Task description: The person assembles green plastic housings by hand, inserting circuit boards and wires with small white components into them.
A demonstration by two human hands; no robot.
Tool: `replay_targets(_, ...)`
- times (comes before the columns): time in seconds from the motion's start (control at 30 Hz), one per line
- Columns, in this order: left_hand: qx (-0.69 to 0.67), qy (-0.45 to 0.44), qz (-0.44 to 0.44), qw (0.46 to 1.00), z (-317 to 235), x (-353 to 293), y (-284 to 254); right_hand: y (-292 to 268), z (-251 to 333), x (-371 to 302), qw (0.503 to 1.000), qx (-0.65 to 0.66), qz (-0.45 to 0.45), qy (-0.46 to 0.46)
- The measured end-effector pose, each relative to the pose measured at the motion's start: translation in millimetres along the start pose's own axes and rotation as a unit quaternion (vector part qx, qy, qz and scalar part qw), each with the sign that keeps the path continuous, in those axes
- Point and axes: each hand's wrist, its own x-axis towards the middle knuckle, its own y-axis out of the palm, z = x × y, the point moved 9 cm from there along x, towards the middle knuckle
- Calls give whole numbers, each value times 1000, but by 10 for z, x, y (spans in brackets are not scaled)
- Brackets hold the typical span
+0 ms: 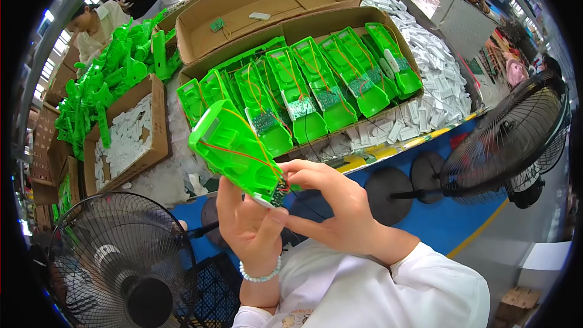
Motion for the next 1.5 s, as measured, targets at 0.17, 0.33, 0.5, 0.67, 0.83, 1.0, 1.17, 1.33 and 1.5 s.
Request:
replay_targets(0.17, -22, 13, 1, 1000, 92, 32, 112, -126, 34, 64, 999, -49, -14, -5)
replay_targets(0.33, 46, 111, 133, 984, 45, 58, 241, -391, 59, 131, 980, -182, -67, -35)
replay_targets(0.5, -1, 55, 104, 993, 119, 105, 154, -1380, -175, 256, 904, -291, -313, -9)
replay_targets(0.67, 7, 27, 92, 995, 174, 128, -14, -1539, -572, 431, 858, -473, -195, 50)
replay_targets(0.83, 13, 39, 68, 997, 22, 171, -174, -1431, -639, 526, 884, -436, -159, 59)
replay_targets(1.0, 16, 5, 67, 998, 67, 144, -181, -1594, -631, 417, 908, -382, -161, 57)
replay_targets(1.17, 41, 37, 52, 997, -118, 130, -344, -1434, -614, 444, 907, -392, -144, 56)
replay_targets(1.33, 80, 71, 23, 994, -235, 127, -498, -1471, -659, 394, 896, -407, -167, 52)
replay_targets(1.5, 114, 79, -7, 990, -224, 132, -711, -1444, -721, 435, 887, -434, -153, 32)
